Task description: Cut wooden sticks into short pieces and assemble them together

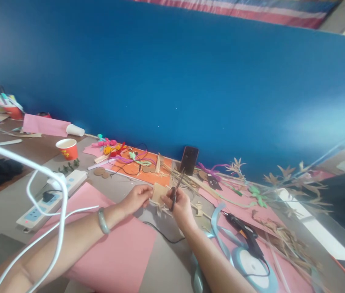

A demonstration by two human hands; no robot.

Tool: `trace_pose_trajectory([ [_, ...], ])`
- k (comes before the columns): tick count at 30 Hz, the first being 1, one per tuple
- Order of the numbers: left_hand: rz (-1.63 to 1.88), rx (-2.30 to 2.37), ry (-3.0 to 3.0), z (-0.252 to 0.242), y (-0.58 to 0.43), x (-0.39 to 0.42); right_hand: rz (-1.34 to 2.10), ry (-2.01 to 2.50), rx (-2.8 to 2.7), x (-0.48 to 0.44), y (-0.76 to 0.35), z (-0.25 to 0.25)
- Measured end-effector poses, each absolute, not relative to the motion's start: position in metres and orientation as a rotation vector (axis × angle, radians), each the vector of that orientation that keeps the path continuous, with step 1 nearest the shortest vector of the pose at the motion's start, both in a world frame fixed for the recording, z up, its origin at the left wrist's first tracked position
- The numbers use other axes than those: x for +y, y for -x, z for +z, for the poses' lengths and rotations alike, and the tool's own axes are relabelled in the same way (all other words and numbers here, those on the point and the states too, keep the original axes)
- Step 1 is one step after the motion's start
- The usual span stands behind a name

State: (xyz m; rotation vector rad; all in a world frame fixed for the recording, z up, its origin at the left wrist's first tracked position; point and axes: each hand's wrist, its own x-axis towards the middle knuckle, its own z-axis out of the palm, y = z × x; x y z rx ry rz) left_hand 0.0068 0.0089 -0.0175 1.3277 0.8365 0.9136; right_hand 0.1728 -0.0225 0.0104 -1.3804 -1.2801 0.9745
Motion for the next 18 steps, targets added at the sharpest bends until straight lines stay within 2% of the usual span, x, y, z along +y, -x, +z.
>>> trace_pose_trajectory([
  [7,0.938,0.838,-1.335,-0.011,-0.014,0.003,1.052,1.333,-1.374,-0.026,-0.167,0.008],
  [18,0.938,0.842,-1.202,-0.008,0.007,0.015,1.035,1.359,-1.229,-0.024,-0.183,0.024],
])
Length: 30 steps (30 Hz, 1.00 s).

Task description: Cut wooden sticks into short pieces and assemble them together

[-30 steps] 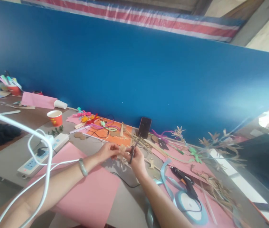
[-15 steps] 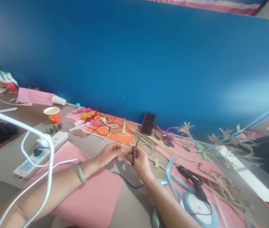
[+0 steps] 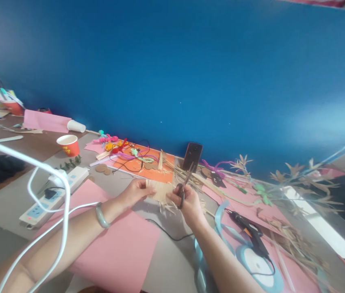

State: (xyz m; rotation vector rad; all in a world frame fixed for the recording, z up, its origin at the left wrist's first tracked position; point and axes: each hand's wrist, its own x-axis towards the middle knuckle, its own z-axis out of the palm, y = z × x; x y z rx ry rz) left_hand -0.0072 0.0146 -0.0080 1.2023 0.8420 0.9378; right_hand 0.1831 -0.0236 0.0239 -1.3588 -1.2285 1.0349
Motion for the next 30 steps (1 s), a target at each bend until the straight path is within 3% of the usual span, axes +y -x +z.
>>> trace_pose_trajectory([
  [13,1.132,0.923,-1.027,-0.007,0.015,0.028,0.968,1.365,-1.169,-0.014,-0.195,0.022],
  [30,0.815,0.740,-0.917,0.000,0.001,0.001,0.967,1.453,-1.273,-0.022,-0.180,0.019],
])
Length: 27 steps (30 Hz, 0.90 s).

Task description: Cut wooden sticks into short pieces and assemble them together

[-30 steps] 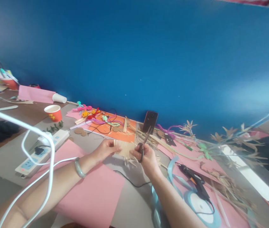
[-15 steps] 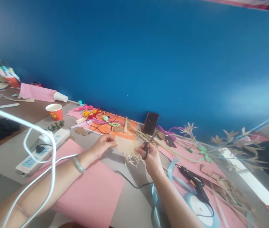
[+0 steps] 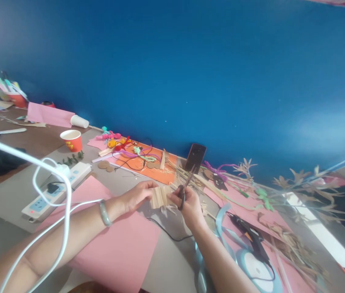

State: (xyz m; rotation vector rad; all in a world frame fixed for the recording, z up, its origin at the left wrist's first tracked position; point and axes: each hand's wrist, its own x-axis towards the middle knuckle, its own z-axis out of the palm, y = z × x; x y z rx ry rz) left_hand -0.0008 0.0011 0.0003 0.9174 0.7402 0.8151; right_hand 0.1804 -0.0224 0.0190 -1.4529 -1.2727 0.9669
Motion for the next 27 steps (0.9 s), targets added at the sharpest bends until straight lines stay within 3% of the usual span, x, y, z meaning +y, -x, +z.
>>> trace_pose_trajectory([
  [6,0.818,0.755,-1.177,-0.008,-0.003,0.004,0.958,1.438,-1.301,-0.026,-0.178,0.024],
  [20,0.584,0.657,-1.040,-0.014,0.016,0.019,0.927,1.448,-1.275,-0.020,-0.187,0.021],
  [27,0.705,0.508,-1.147,-0.001,0.013,0.010,1.004,1.414,-1.291,-0.024,-0.180,0.021],
])
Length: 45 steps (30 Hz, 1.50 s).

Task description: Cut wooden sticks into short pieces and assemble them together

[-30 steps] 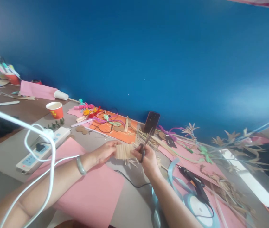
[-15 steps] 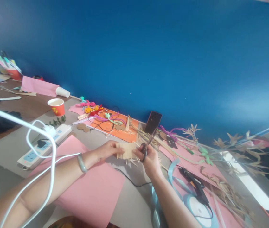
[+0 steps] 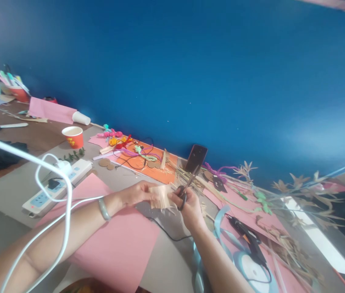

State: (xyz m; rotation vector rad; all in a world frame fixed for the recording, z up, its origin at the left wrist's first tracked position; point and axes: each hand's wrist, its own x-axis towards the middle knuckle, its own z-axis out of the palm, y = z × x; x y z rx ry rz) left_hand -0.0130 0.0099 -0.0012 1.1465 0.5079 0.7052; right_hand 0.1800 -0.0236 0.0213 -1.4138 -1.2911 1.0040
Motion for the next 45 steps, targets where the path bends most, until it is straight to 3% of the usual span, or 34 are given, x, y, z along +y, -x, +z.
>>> trace_pose_trajectory([
  [6,0.737,0.489,-1.155,0.003,0.010,0.002,1.169,1.333,-1.314,-0.028,-0.170,0.016],
  [13,0.903,0.605,-1.050,-0.002,0.012,0.011,1.104,1.418,-1.356,-0.028,-0.173,0.024],
  [21,1.001,0.557,-0.922,0.002,0.026,0.031,1.375,1.173,-1.842,-0.032,-0.190,0.053],
  [27,0.884,0.648,-1.251,-0.009,0.022,0.029,1.086,1.401,-1.445,-0.028,-0.179,0.024],
  [34,0.902,0.689,-1.771,-0.004,0.013,0.011,0.947,1.387,-1.505,-0.025,-0.176,0.005],
  [45,0.967,0.834,-1.810,0.004,0.010,0.001,0.839,1.429,-1.504,-0.030,-0.173,0.006],
])
